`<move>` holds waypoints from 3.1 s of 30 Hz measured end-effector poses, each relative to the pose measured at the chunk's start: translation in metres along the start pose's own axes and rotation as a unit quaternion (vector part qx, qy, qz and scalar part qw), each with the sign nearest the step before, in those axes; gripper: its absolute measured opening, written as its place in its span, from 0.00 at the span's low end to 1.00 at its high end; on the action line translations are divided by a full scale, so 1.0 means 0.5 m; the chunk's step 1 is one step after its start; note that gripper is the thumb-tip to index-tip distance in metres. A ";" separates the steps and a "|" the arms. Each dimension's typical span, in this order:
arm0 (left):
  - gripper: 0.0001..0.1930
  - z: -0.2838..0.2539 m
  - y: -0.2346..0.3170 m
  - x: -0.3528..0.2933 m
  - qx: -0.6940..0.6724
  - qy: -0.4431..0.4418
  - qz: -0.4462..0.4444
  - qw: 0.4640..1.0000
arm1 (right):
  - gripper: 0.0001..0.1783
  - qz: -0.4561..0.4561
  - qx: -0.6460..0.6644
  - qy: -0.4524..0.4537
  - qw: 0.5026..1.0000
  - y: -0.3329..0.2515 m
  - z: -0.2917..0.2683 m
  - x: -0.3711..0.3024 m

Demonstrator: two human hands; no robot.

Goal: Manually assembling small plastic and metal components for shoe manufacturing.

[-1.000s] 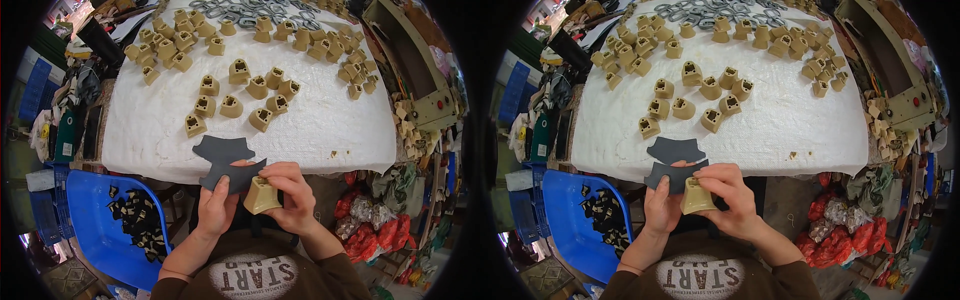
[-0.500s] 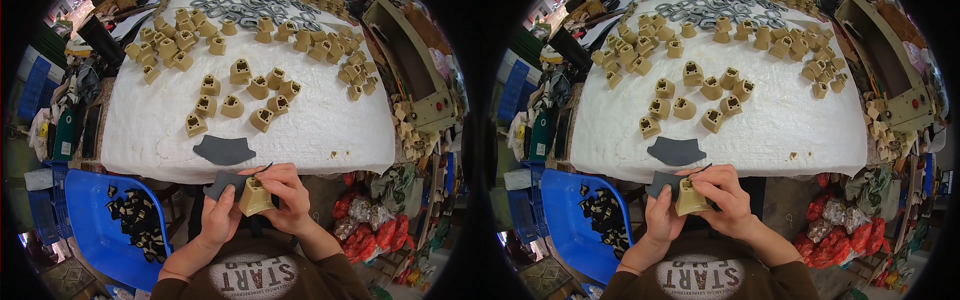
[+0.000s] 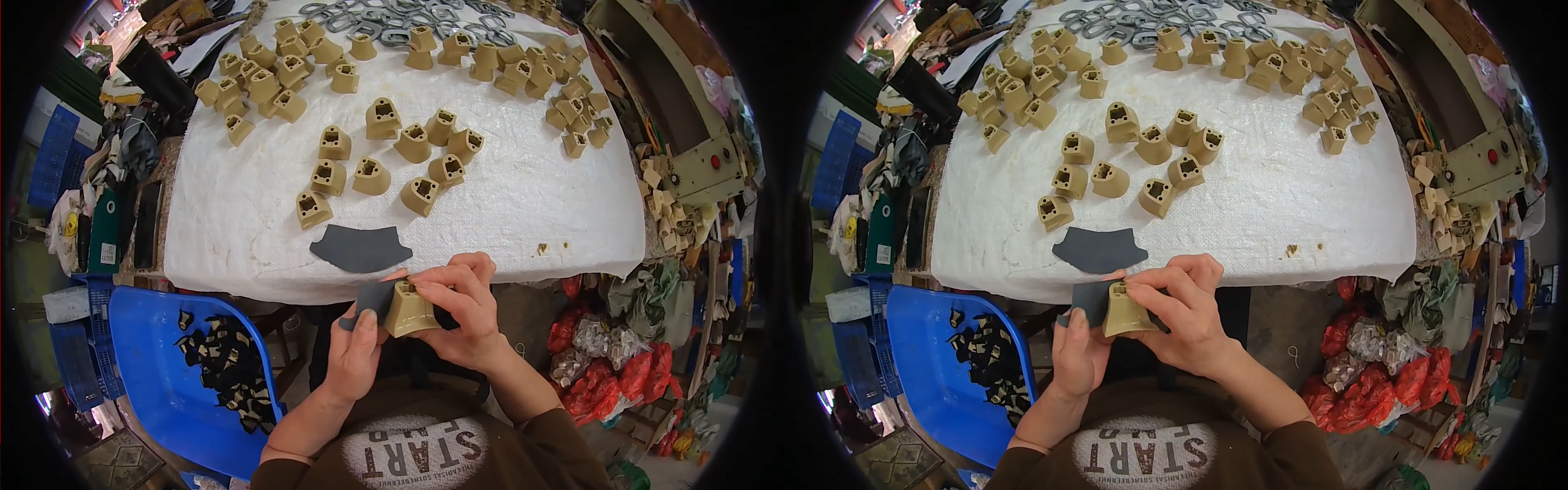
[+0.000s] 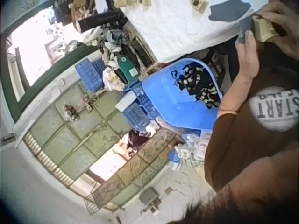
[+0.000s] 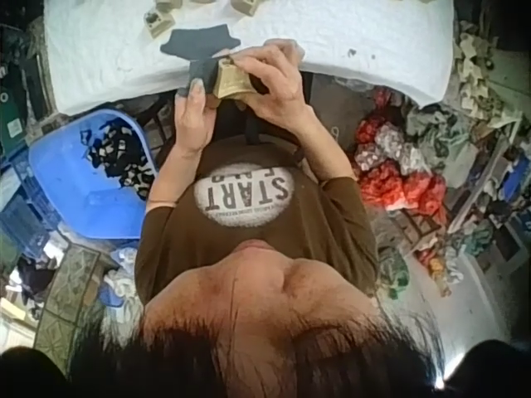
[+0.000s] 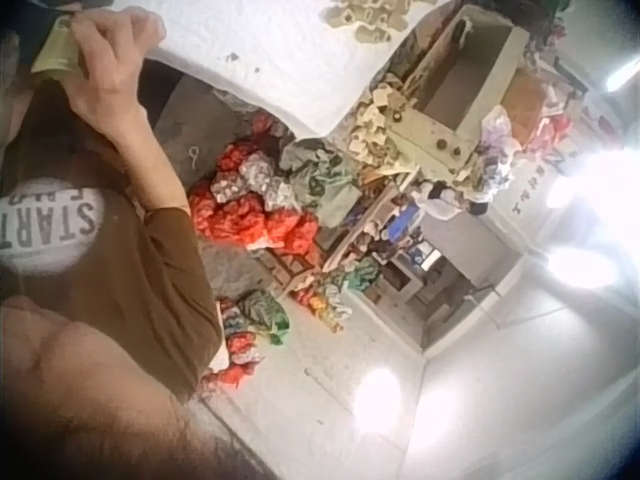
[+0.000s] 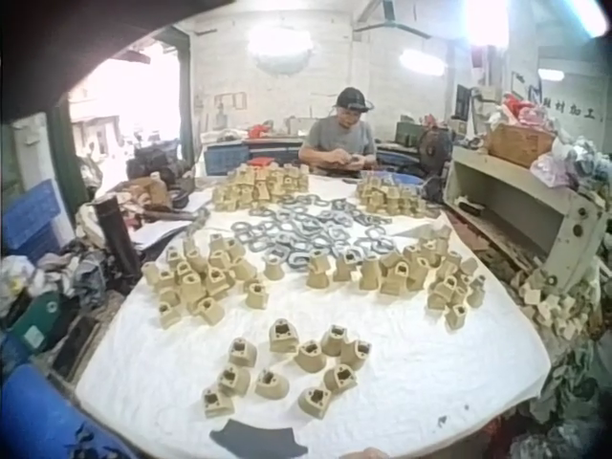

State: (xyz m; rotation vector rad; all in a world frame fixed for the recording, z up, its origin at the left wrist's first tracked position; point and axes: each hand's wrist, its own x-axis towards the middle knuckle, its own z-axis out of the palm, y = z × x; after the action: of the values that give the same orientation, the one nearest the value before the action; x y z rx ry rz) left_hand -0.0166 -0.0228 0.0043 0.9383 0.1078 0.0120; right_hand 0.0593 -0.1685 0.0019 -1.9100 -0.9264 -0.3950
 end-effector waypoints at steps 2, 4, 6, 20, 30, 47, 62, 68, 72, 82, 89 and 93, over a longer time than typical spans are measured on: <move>0.24 -0.006 0.018 -0.001 0.027 0.008 -0.025 0.999 | 0.32 0.006 -0.009 0.006 1.000 -0.005 -0.004 0.001; 0.24 -0.011 0.023 0.000 0.053 0.014 -0.049 0.997 | 0.31 0.010 -0.018 0.013 1.000 -0.015 -0.014 0.007; 0.23 -0.015 0.019 0.001 0.090 0.005 -0.037 0.995 | 0.34 0.000 -0.104 -0.059 0.993 -0.026 -0.027 0.015; 0.23 0.009 -0.011 -0.001 0.441 0.000 0.029 0.897 | 0.20 -0.002 -0.162 -0.159 0.974 -0.014 -0.020 0.003; 0.28 -0.056 0.000 0.011 0.059 -0.068 -0.171 0.981 | 0.29 -0.008 0.011 -0.110 0.994 0.027 -0.024 -0.016; 0.23 -0.031 -0.031 0.008 -0.002 -0.056 -0.192 0.980 | 0.26 0.025 0.086 -0.159 0.983 0.012 -0.024 -0.008; 0.08 -0.032 -0.019 -0.006 0.395 -0.032 0.256 0.881 | 0.28 0.021 0.077 -0.188 0.979 0.011 -0.039 -0.010; 0.07 -0.021 -0.014 -0.001 0.482 -0.046 0.338 0.807 | 0.25 0.022 0.077 -0.226 0.971 0.000 -0.039 -0.002; 0.07 -0.017 -0.019 -0.001 0.438 -0.036 0.331 0.835 | 0.25 0.023 0.065 -0.246 0.967 -0.003 -0.039 -0.001; 0.19 -0.033 -0.016 -0.021 0.100 -0.076 -0.127 0.984 | 0.30 -0.023 -0.015 -0.222 0.975 -0.020 -0.034 -0.009; 0.20 -0.057 -0.007 -0.007 0.230 0.005 -0.086 0.969 | 0.26 0.118 0.175 -0.154 0.965 -0.047 -0.066 0.006; 0.21 -0.031 0.002 -0.002 0.202 -0.004 -0.053 0.978 | 0.14 0.235 0.230 -0.063 0.942 -0.029 -0.012 -0.042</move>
State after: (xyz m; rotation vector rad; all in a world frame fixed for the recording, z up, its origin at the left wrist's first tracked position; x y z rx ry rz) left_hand -0.0192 -0.0098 -0.0038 1.3387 0.1561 -0.1169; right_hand 0.0354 -0.1791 0.0011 -1.6574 -0.5482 0.2176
